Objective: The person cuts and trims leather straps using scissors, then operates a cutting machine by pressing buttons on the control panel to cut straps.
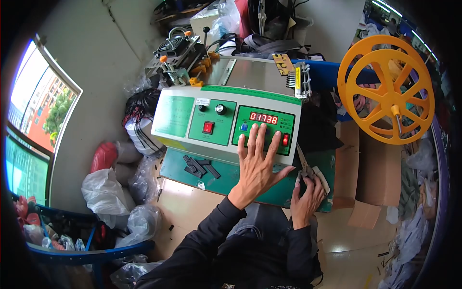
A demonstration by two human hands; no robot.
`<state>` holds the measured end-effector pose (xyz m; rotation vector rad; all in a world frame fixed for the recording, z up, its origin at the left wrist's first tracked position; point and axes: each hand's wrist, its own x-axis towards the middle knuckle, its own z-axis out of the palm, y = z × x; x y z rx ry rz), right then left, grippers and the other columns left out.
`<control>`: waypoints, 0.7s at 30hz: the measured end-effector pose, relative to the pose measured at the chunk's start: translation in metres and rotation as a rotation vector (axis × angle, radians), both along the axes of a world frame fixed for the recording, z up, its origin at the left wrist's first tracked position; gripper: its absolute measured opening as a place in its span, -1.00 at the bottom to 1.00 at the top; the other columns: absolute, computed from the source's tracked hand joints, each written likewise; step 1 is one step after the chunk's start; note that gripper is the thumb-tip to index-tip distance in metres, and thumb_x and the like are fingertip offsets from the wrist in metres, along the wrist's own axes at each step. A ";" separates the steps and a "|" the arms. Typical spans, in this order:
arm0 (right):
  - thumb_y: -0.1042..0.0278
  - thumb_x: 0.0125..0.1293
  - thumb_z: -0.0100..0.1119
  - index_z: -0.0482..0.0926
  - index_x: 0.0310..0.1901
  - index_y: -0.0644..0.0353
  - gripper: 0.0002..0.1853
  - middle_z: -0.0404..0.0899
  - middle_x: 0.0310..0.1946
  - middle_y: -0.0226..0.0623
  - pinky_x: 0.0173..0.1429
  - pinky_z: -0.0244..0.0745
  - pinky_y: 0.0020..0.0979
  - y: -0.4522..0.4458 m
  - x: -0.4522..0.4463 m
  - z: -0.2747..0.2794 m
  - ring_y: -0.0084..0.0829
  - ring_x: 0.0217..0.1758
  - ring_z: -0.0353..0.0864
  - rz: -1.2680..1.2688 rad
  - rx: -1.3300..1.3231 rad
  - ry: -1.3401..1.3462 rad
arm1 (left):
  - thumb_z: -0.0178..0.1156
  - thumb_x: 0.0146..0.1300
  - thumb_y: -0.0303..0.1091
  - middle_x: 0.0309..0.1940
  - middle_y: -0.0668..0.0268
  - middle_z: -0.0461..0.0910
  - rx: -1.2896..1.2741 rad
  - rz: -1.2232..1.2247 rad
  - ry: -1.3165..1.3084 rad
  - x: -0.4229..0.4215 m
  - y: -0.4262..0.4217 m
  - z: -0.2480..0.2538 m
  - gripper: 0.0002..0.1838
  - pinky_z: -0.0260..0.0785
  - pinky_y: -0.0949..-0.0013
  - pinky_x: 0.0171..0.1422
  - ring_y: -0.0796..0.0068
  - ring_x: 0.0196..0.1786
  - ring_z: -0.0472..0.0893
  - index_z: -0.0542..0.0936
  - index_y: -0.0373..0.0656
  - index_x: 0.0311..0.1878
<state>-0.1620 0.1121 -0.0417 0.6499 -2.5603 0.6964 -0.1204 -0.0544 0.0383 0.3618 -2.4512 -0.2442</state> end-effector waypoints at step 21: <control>0.30 0.11 0.18 0.47 -0.08 0.09 -0.69 0.37 0.11 -0.19 0.17 0.21 -0.20 0.003 0.005 0.000 -0.13 0.07 0.36 -0.005 -0.034 -0.004 | 0.27 -0.01 0.00 0.37 -0.06 0.03 0.084 -0.070 0.132 0.022 0.018 -0.011 -0.14 -0.23 -0.03 0.45 -0.08 0.43 0.02 0.21 -0.07 0.37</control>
